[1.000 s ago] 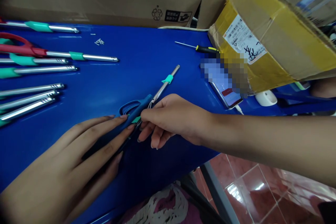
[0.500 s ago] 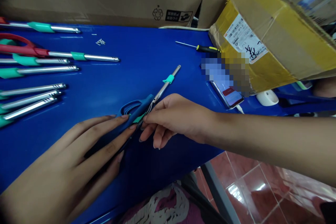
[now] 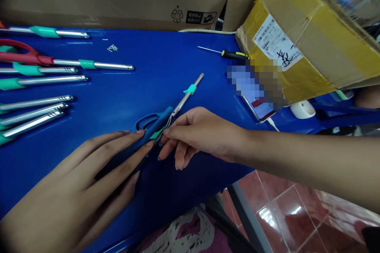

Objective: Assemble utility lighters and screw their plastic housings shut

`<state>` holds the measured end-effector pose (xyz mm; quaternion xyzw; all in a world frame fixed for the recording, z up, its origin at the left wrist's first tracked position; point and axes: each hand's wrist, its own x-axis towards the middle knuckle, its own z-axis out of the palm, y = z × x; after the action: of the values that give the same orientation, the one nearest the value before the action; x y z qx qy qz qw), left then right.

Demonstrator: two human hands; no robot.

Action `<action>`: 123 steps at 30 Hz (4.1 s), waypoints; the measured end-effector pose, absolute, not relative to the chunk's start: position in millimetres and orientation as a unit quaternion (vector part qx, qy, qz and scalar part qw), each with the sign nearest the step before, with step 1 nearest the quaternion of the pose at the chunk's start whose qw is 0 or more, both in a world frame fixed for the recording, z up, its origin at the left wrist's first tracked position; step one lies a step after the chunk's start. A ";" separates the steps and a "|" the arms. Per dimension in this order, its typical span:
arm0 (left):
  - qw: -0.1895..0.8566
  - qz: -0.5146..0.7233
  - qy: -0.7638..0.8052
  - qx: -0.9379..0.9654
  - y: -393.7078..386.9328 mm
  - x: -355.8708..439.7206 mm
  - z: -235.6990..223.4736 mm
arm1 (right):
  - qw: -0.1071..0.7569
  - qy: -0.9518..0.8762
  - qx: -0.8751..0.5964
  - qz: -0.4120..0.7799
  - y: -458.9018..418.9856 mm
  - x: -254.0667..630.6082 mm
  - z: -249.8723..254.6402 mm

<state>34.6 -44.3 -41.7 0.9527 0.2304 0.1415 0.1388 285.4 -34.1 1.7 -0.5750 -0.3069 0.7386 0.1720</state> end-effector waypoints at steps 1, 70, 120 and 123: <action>0.137 0.142 0.230 0.953 -44.5 34.4 -42.0 | 0.170 -0.307 -0.576 0.738 -34.2 285.4 1.6; 0.169 0.170 0.383 0.892 -14.3 -2.8 -6.7 | 0.252 -0.791 -0.489 0.266 -15.8 281.0 -5.9; 0.128 0.238 0.346 0.899 -10.7 3.9 -23.2 | 0.123 -0.886 -0.426 0.138 -16.8 303.4 5.2; 0.117 0.242 0.334 0.903 -10.2 4.7 -24.9 | 0.113 -0.888 -0.425 0.134 -16.2 304.4 3.5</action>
<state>4.7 -10.2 -24.9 0.9034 0.3341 0.2419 0.1171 304.4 -16.2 3.5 -0.4252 -0.8881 0.1335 0.1127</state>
